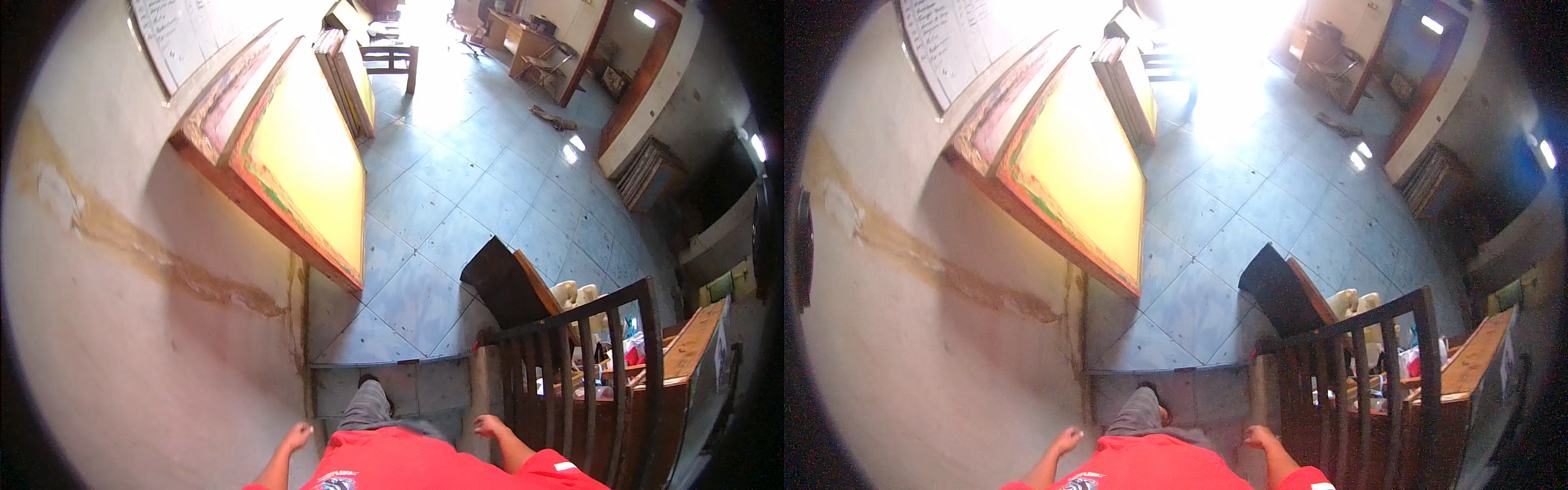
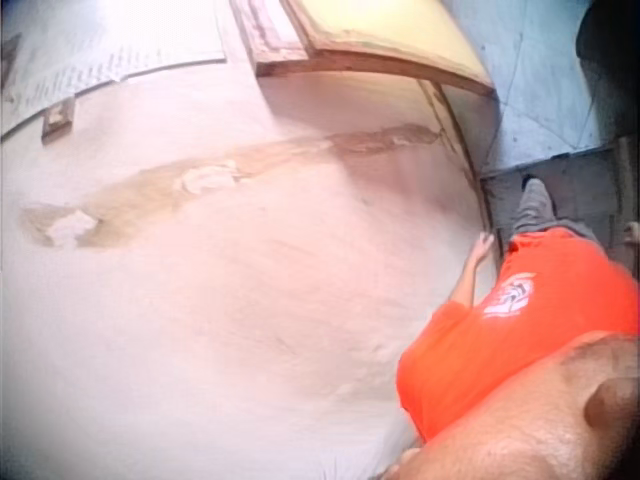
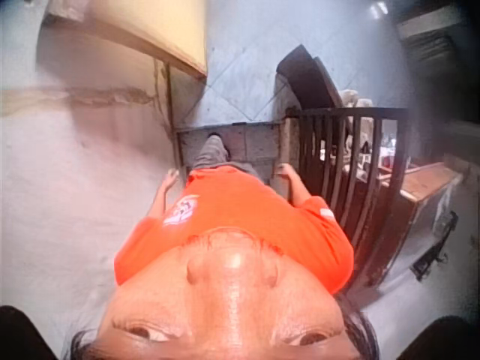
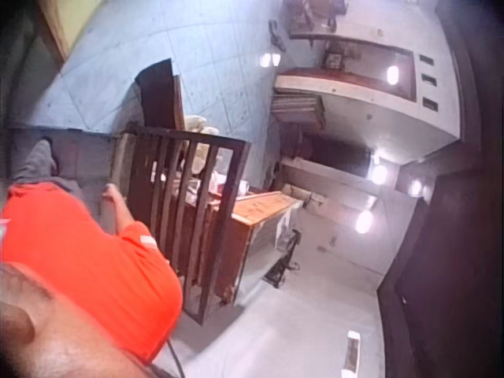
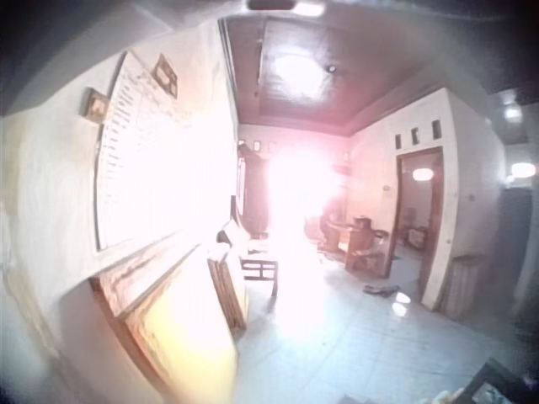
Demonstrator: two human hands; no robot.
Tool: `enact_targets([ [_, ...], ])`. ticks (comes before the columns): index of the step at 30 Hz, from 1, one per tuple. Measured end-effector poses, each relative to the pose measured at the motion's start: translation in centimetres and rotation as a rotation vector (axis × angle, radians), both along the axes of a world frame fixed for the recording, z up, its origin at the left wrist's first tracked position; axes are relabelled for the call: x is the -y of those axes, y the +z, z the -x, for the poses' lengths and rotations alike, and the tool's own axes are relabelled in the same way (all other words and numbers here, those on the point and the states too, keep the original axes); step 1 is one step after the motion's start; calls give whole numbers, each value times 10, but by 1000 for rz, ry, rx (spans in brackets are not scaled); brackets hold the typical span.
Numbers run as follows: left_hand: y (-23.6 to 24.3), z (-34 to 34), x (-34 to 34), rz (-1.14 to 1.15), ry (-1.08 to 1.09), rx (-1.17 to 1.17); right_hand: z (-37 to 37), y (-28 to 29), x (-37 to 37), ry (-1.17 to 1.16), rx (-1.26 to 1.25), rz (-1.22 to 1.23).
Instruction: The person walks into a room and approaches a bamboo table. They pick up a piece of green fabric and a pair of scissors. The person then uses the scissors to cut the fabric into smaller pieces while standing at the table.
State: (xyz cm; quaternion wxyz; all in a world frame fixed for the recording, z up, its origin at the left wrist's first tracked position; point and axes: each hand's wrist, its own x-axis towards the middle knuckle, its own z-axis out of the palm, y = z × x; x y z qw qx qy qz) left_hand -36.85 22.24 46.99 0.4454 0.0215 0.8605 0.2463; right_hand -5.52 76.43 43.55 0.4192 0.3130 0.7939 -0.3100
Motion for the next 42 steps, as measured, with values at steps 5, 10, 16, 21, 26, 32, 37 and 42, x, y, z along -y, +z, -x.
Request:
enact_targets([
  [5,148,194,-133,-174,-276,-486,11,115,4,-564,-195,-146],
  [10,287,321,-271,-160,-619,-982,69,128,-24,-618,-298,-63],
  [16,349,446,-384,369,-856,-1149,143,115,-66,-644,-373,-20],
  [21,341,484,-396,949,-1130,-742,185,121,-118,-768,-282,43],
  [26,369,496,-380,1066,-1374,-634,228,167,-185,-787,-402,122],
  [32,396,496,-381,1059,-1436,-556,265,210,-249,-1154,-541,151],
  [37,413,500,-389,1105,-1406,-443,250,208,-260,-1129,-492,32],
  [42,413,509,-380,1019,-1407,-490,202,168,-255,-1326,-544,47],
])
